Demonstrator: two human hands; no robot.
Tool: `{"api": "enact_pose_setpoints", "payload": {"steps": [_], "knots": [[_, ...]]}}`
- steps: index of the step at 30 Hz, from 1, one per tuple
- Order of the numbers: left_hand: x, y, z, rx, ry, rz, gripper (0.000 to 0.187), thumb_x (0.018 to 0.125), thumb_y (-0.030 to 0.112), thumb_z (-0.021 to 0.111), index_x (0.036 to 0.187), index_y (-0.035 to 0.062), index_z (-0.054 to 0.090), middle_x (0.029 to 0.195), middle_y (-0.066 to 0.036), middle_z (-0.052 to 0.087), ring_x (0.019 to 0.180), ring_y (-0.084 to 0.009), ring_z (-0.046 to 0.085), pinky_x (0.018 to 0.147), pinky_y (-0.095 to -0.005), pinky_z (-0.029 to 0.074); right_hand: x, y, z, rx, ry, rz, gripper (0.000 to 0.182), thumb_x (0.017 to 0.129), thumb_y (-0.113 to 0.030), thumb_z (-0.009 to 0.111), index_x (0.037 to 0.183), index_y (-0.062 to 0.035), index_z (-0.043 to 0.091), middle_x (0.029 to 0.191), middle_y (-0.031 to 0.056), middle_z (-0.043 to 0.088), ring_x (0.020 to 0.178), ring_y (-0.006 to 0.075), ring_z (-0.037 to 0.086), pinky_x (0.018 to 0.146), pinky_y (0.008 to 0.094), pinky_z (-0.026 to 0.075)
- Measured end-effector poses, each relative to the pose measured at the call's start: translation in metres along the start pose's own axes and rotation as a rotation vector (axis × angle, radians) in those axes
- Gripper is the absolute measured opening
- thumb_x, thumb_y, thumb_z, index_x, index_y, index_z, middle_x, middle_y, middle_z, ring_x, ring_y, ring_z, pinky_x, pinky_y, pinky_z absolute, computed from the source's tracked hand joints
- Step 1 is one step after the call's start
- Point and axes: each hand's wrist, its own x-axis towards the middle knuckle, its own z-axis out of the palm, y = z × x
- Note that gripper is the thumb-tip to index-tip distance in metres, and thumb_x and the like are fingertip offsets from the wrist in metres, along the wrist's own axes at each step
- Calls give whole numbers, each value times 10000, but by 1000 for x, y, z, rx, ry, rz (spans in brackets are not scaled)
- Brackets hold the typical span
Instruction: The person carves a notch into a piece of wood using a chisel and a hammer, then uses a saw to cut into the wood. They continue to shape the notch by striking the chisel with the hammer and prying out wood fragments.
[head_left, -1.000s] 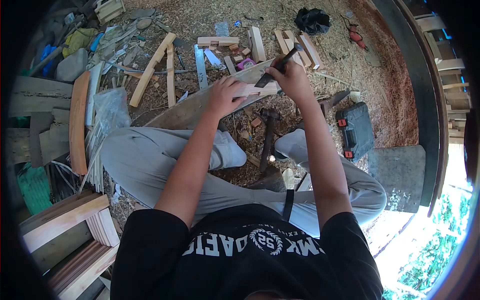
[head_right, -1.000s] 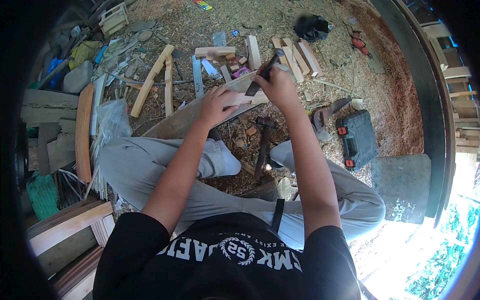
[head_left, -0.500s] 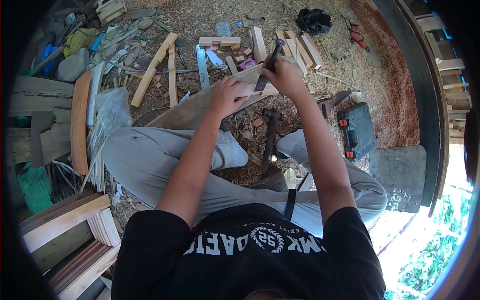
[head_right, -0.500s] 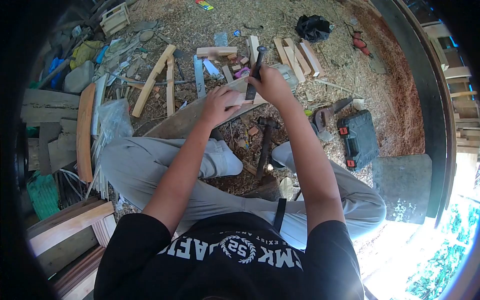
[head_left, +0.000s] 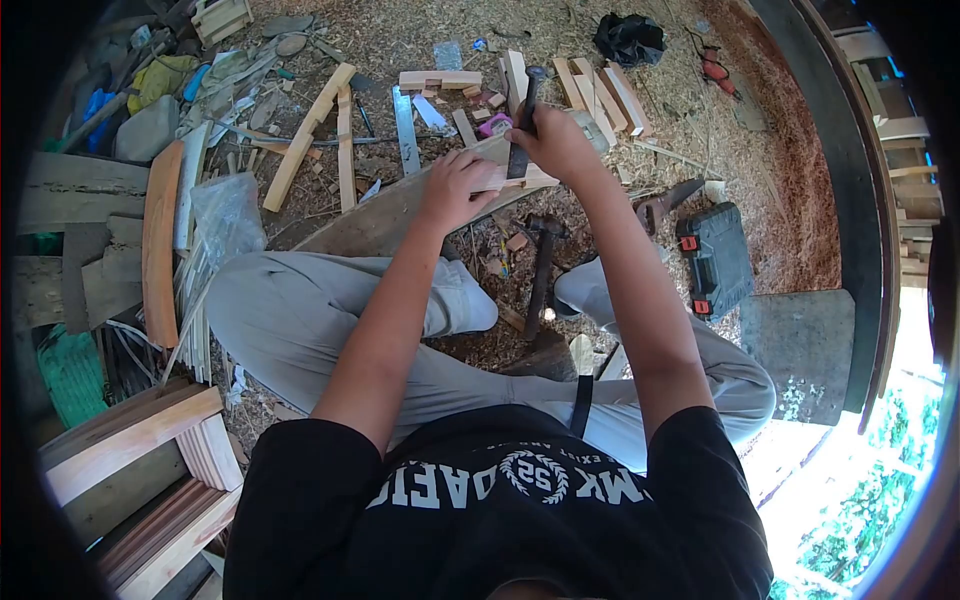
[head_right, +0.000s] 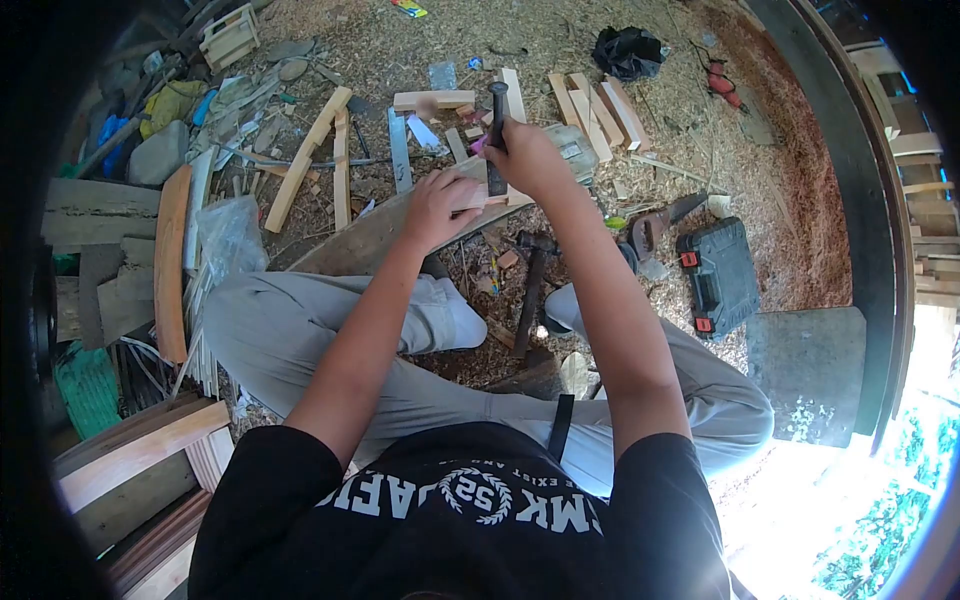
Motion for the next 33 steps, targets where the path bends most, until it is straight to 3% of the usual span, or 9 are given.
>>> {"api": "enact_pose_setpoints", "payload": {"steps": [10,13,16,18,22,24,29,31,33], "knots": [[1,-1,2,-29,51,16,443,792,270,843,1172,118,674,1172,-70,637,1113,-338,588,980,-478,475,-15,4,9,8,54,57,291,884,-218,808,1002,-4,649,858,210,719,829,401,715,740,464,545],[4,-7,1,-141,46,-26,415,824,300,810,1178,133,675,1157,-99,627,1157,-352,580,1006,-477,451,-18,1,4,34,53,69,285,877,-198,800,1013,1,650,884,227,723,862,421,711,756,480,548],[19,-4,-10,-241,168,-155,338,902,291,754,1185,123,679,1211,-109,634,1182,-347,570,1023,-473,431,-20,5,2,140,40,65,275,867,-165,791,1026,11,651,917,238,731,892,432,709,782,487,550],[49,12,-37,-460,269,-112,279,967,295,708,1180,116,708,1270,-105,643,1207,-332,555,1037,-460,414,-21,10,1,196,34,70,271,863,-146,789,1032,14,651,927,234,733,896,421,713,795,476,550],[88,45,-72,-472,339,35,259,985,301,703,1155,108,738,1303,-81,652,1208,-324,549,1042,-450,408,-26,11,-1,254,7,89,275,849,-102,792,1051,22,652,933,212,745,900,361,735,812,447,554],[97,54,-75,-386,335,78,279,946,303,757,1135,98,749,1276,-57,661,1211,-308,548,1047,-443,406,-28,12,0,280,-3,115,288,844,-86,794,1072,19,651,954,195,753,911,334,744,821,434,562],[101,65,-68,-329,343,23,267,916,265,800,1101,83,737,1196,-54,679,1169,-282,579,1018,-428,436,-49,23,11,532,145,98,322,896,-23,752,1188,-3,617,1090,132,747,958,227,740,859,351,569],[102,66,-62,-342,333,7,253,911,250,808,1082,78,733,1150,-62,688,1138,-281,599,997,-419,453,-67,39,30,520,252,149,319,903,-39,750,1190,2,614,1082,146,745,969,234,744,861,355,571],[107,69,-53,-628,285,-23,225,925,242,802,1042,66,722,1056,-77,697,1046,-269,641,929,-391,492,-94,53,51,429,384,311,319,916,-91,743,1185,10,606,1062,171,743,980,263,750,870,372,573]]}}
